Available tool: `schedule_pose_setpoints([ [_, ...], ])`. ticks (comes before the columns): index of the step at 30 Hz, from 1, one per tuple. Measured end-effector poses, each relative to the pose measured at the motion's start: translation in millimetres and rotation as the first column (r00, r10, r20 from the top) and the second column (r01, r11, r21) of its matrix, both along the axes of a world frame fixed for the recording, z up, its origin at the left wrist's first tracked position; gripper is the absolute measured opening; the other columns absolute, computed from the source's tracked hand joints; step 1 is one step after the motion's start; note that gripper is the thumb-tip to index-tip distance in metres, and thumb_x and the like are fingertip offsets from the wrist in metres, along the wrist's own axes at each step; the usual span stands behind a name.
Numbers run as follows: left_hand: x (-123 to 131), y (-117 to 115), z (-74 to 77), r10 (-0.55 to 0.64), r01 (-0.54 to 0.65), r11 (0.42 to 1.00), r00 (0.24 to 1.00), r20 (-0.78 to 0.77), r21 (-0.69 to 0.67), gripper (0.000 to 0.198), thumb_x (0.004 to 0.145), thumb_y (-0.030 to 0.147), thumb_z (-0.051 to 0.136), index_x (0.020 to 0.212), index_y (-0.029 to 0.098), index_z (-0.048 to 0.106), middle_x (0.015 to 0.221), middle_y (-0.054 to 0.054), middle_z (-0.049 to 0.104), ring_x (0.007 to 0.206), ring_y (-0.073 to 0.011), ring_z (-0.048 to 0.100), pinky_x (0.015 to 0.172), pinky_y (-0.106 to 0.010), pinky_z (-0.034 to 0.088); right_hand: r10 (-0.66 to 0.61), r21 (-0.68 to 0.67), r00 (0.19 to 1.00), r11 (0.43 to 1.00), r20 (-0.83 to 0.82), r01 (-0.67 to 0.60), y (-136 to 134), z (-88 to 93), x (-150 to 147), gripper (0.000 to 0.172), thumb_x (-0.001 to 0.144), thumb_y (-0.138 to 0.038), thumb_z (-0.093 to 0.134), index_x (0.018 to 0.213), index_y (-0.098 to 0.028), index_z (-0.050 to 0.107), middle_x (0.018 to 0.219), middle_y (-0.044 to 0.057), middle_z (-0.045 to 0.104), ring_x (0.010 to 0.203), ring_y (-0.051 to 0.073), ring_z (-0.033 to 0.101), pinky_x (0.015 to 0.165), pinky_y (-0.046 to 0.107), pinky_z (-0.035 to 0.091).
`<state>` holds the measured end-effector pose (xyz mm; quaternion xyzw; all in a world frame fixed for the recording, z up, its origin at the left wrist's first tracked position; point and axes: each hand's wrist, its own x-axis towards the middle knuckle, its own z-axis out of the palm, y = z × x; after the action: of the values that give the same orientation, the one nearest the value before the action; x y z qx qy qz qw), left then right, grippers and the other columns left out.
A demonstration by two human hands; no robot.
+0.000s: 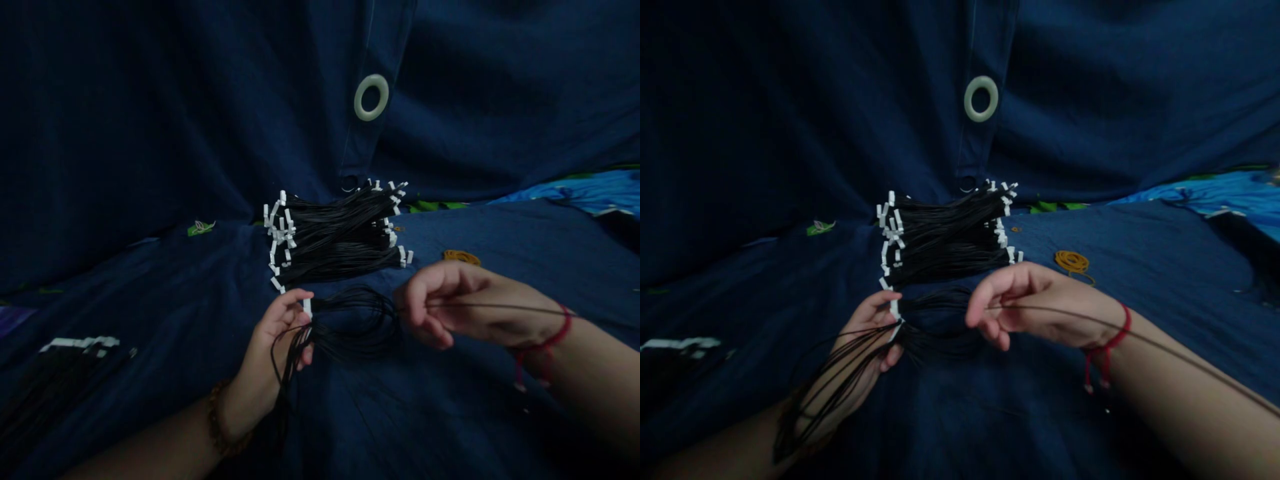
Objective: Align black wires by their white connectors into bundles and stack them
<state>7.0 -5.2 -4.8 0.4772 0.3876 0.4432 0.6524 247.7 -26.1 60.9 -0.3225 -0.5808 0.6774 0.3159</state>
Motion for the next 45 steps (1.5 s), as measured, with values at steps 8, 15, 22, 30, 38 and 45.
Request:
schedule_pose_setpoints([
  [8,-1.7,-0.8,-1.3,0.005,-0.006,1.000,1.000,0.029,0.016,0.023,0.079,0.021,0.056,0.102,0.024,0.052,0.069,0.005,0.048,0.041,-0.0033,0.049,0.034,-0.011,0.034,-0.506,0.123,0.771,0.800,-0.386,0.587,21.6,-4.5,10.1,0.031,0.093,-0.027,0.032,0.086,-0.032,0.062,0.072,-0.009,0.052,0.069,0.004,0.050,0.070,0.021,0.040],
  [15,-2.2,-0.4,-3.2,-0.032,0.032,0.999,0.999,0.041,-0.009,0.025,0.077,0.022,0.059,0.102,0.025,0.053,0.067,0.006,0.050,0.040,-0.0032,0.050,0.034,-0.010,0.036,-0.472,0.308,0.880,0.830,-0.058,0.465,-10.9,8.0,-27.6,0.015,0.092,-0.033,0.034,0.100,-0.023,0.042,0.050,-0.007,0.048,0.036,0.008,0.031,0.035,0.019,0.023],
  [22,1.3,-11.0,2.9,-0.058,0.060,0.997,0.998,0.037,-0.048,0.022,0.075,0.029,0.063,0.095,0.024,0.055,0.063,0.006,0.052,0.037,-0.0039,0.050,0.033,-0.011,0.036,-0.551,0.736,0.691,0.675,0.468,0.040,-39.4,-10.3,-60.9,0.007,0.084,-0.015,0.049,0.078,-0.018,0.052,0.067,-0.002,0.058,0.059,0.010,0.055,0.053,0.020,0.037],
  [30,4.3,-17.2,-1.7,-0.077,0.079,0.996,0.994,0.074,-0.029,0.023,0.075,0.034,0.063,0.095,0.027,0.055,0.066,0.004,0.056,0.034,-0.0038,0.048,0.030,-0.011,0.033,-0.678,0.917,0.635,0.377,0.370,-0.132,-38.3,-25.0,-67.4,0.013,0.086,-0.011,0.044,0.077,-0.014,0.052,0.068,0.001,0.055,0.059,0.013,0.051,0.055,0.026,0.035],
  [38,9.7,-23.8,3.2,-0.005,0.008,0.999,0.996,0.085,-0.037,0.026,0.073,0.034,0.064,0.096,0.025,0.054,0.065,0.005,0.054,0.033,-0.0020,0.046,0.030,-0.010,0.030,-0.687,0.928,0.632,0.336,0.360,-0.164,-40.4,-24.7,-66.8,0.012,0.084,-0.010,0.047,0.074,-0.014,0.052,0.067,0.001,0.054,0.058,0.014,0.047,0.053,0.028,0.032],
  [45,6.2,-23.3,0.6,-0.050,0.054,0.998,0.996,0.076,-0.045,0.028,0.074,0.034,0.064,0.098,0.023,0.052,0.065,0.004,0.052,0.037,-0.0035,0.047,0.032,-0.012,0.034,-0.680,0.921,0.629,0.346,0.377,-0.178,-42.4,-24.0,-69.1,0.013,0.083,-0.008,0.047,0.072,-0.015,0.050,0.066,0.001,0.052,0.057,0.013,0.045,0.053,0.028,0.031],
])
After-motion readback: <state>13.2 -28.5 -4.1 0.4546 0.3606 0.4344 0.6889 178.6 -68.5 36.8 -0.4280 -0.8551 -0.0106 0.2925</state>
